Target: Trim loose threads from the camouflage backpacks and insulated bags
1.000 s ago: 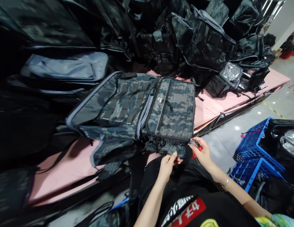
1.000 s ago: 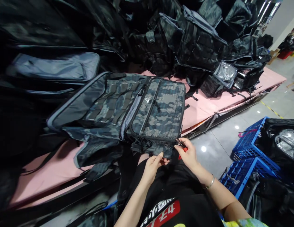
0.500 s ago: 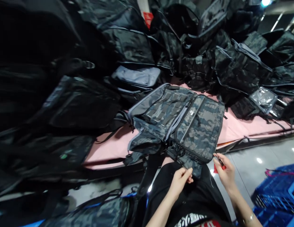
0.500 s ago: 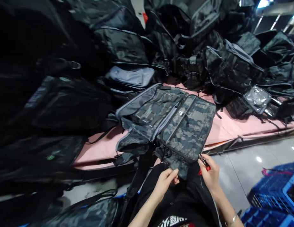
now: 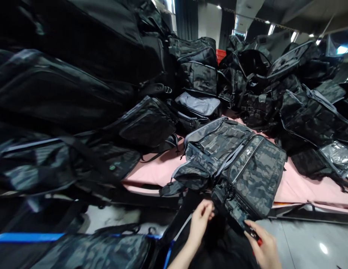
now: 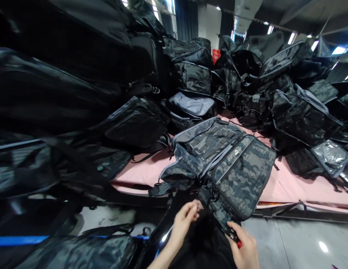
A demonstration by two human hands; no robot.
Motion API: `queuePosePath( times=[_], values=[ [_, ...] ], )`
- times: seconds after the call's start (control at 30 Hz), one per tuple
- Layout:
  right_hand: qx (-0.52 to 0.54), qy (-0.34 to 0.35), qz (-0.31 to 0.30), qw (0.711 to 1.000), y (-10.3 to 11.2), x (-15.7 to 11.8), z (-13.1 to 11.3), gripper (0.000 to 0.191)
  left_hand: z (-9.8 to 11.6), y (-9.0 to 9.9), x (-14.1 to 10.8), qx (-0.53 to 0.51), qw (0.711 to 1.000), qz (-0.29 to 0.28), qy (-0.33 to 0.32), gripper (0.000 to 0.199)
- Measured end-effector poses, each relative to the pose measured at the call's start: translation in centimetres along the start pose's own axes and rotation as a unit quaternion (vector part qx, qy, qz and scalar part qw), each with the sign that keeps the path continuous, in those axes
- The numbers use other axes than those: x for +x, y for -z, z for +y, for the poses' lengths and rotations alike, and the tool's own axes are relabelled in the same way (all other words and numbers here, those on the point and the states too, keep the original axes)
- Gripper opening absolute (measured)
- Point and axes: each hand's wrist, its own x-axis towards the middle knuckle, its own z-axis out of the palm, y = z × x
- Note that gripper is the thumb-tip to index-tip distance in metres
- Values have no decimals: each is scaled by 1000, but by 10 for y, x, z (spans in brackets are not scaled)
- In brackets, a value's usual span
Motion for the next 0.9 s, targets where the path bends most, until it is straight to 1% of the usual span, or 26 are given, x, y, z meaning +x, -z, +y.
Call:
queuePosePath(
  times=[0.07, 0.13, 0.17, 0.2, 0.27, 0.33, 0.4, 0.47, 0.53, 0.57, 0.6, 0.67, 0.73, 0.9],
  values=[
    [-18, -7, -11, 1000, -8, -2, 3, 29, 29, 14, 27, 45, 990, 82, -106, 37],
    [-33, -11, -3, 999, -15, -7, 9, 30, 64, 32, 59, 109, 962, 163, -192, 32],
    [-42, -15, 10, 999, -16, -9, 13, 29, 80, 42, 76, 150, 944, 196, -217, 30],
    [-51, -18, 24, 998, -17, -11, 18, 28, 93, 50, 93, 160, 936, 216, -225, 28],
    [-72, -21, 49, 996, -12, -13, 31, 29, 109, 63, 123, 173, 933, 225, -220, 26],
    [-93, -39, 81, 992, 0, -11, 47, 30, 111, 68, 143, 173, 942, 206, -200, 22],
    [-111, -87, 123, 982, 19, -6, 62, 34, 103, 64, 150, 166, 956, 164, -179, 21],
    [-127, -171, 161, 964, 40, 3, 72, 43, 90, 54, 145, 150, 969, 115, -162, 27],
    [-128, -264, 184, 938, 58, 12, 75, 54, 79, 41, 134, 134, 976, 76, -155, 35],
    [-117, -295, 201, 927, 63, 16, 74, 58, 74, 34, 128, 129, 977, 63, -155, 38],
    [-97, -308, 219, 921, 67, 19, 72, 61, 71, 28, 122, 127, 978, 54, -156, 39],
    [-41, -285, 248, 925, 66, 25, 63, 61, 66, 19, 116, 130, 979, 47, -153, 40],
    [13, -243, 247, 938, 57, 29, 49, 56, 65, 13, 116, 138, 979, 50, -145, 42],
    [105, -177, 144, 968, 26, 42, 3, 41, 73, 12, 125, 161, 976, 49, -138, 43]
  ],
)
